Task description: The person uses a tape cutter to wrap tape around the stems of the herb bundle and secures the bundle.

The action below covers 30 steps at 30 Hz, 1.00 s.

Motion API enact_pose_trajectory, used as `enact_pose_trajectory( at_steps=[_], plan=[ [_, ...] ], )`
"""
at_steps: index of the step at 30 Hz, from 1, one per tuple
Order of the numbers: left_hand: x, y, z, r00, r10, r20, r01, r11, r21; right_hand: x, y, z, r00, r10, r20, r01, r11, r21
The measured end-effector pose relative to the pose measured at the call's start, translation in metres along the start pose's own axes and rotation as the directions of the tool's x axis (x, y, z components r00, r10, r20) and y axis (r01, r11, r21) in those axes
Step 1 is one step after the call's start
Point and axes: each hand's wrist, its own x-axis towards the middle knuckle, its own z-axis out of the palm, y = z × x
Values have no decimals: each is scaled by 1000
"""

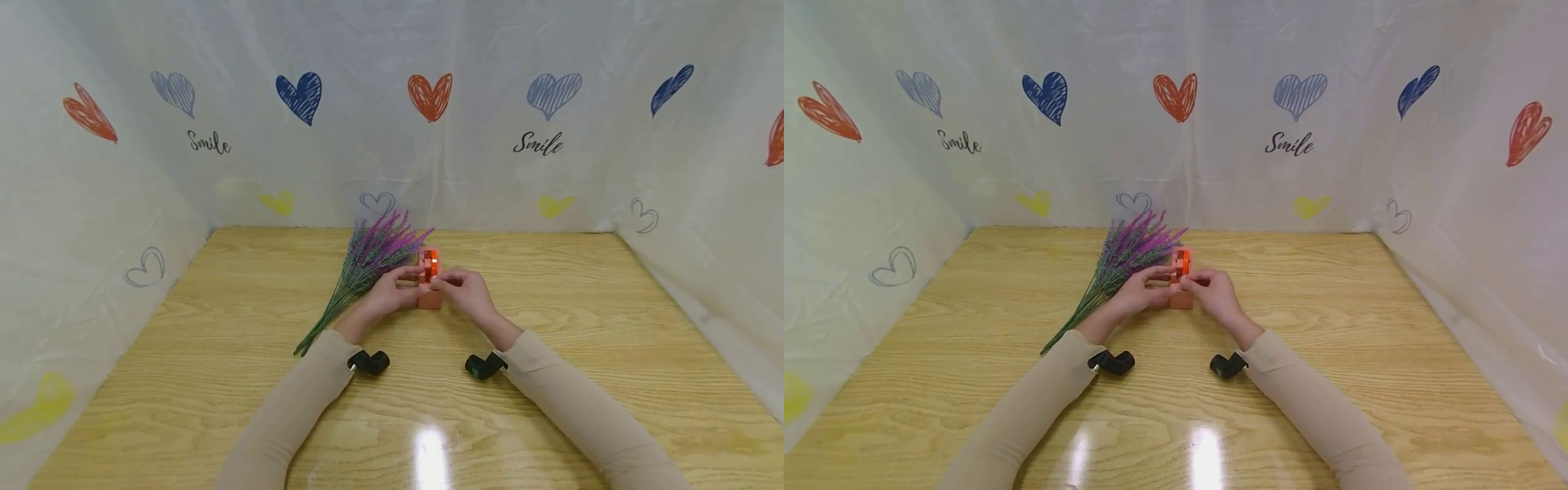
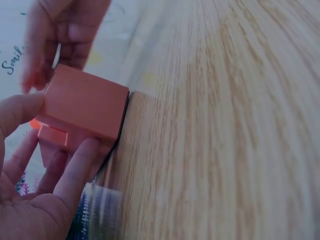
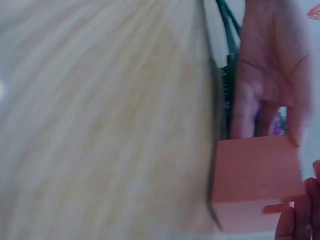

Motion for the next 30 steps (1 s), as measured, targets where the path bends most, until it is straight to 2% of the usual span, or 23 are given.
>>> enact_pose_trajectory(
  at_steps=[4, 11, 19, 26, 30],
  plan=[
    [-1, 2, 0, 1000, 9, -4, -9, 1000, 17, -1, -6, -4, 1000, -22, 0, 22, 1000, 2],
    [-2, 2, 1, 1000, 2, 2, -2, 1000, -22, -6, -4, -8, 998, 30, 52, -29, 999, -22],
    [0, 0, 2, 1000, -5, -15, 5, 1000, 3, -17, -6, -10, 987, 64, 144, -64, 998, -2],
    [3, -5, 2, 1000, 23, -6, -23, 999, 28, -32, -6, -13, 971, 13, 237, -16, 1000, 11],
    [3, -8, 1, 999, 51, -6, -51, 999, 7, -40, -11, -14, 958, -18, 286, 10, 999, 30]
  ],
)
